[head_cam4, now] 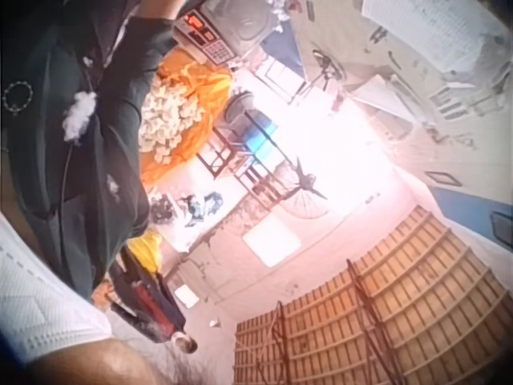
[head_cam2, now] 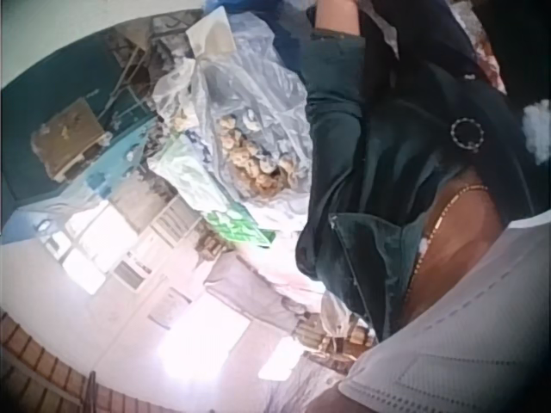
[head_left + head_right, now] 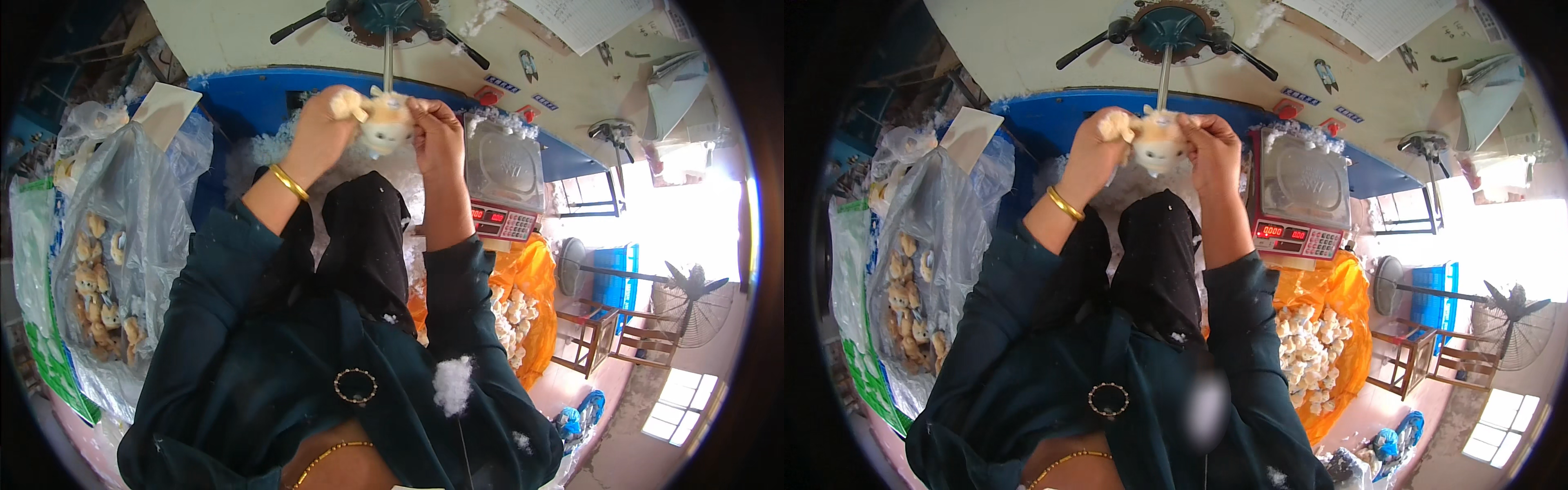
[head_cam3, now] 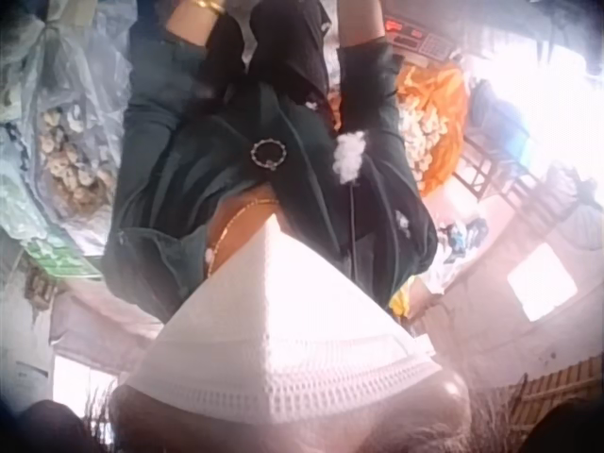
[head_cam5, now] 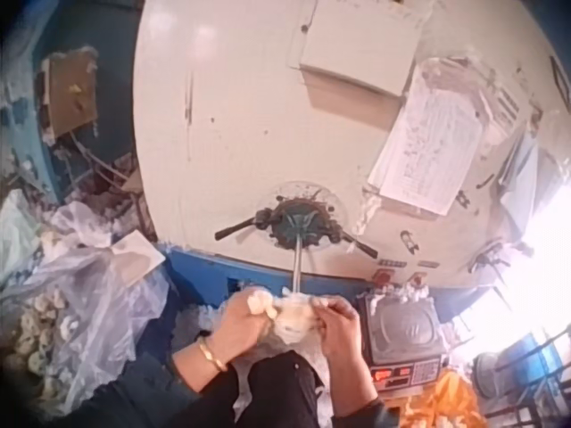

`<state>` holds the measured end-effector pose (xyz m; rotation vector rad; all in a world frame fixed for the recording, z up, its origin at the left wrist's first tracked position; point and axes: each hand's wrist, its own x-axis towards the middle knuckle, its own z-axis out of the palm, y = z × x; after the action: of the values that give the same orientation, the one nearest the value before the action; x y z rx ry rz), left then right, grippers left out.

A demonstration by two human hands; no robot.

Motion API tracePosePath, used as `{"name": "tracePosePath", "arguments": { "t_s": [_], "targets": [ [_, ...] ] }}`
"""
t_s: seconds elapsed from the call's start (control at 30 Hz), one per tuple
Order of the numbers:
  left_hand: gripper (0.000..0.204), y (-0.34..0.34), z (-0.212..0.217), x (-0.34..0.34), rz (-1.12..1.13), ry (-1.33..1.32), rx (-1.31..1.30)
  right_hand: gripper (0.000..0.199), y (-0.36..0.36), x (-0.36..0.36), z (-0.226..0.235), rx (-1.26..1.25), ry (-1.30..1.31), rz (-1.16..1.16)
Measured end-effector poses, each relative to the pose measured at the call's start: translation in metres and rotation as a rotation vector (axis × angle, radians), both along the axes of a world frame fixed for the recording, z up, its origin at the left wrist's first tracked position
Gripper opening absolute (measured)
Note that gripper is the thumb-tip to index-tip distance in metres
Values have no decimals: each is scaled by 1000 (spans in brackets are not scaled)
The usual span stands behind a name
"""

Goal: The person repeatedly stuffs small plush toys with white fiberfill by hand, then places each finished toy into a clear plastic bag. The process is repeated multiple times throughout the clip.

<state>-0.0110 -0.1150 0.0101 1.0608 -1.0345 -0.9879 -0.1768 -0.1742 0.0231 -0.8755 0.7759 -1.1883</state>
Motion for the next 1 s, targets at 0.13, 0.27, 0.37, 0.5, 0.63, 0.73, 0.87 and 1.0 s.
{"name": "tracePosePath", "arguments": {
  "t_s": [0.13, 0.27, 0.37, 0.5, 0.63, 0.73, 0.87, 1.0],
  "targets": [
    [19, 8, 4, -17, 42, -18, -45, 16, -15, -9, -8, 54, -57, 34],
    [21, -3, -17, 5, 123, -80, -148, 15, 18, 6, 10, -65, 65, -23],
    [23, -15, -29, 21, 131, -93, -129, 16, 40, 28, 15, -155, 77, -84],
    [21, -15, -13, 14, 180, -109, -86, 14, 13, 25, 4, -134, 33, -133],
    [17, 6, -5, 4, 302, -335, -199, 12, 12, 15, -5, -103, -17, -104],
    [20, 17, -9, -3, 285, -342, -207, 11, 21, 10, -3, -150, -18, -96],
    [9, 28, -3, -5, 56, 76, 23, 10, 35, -6, 9, -161, 76, -13],
    [29, 38, 2, 14, -305, 544, 185, 16, 52, -80, 21, -317, 679, 153]
  ]
}}
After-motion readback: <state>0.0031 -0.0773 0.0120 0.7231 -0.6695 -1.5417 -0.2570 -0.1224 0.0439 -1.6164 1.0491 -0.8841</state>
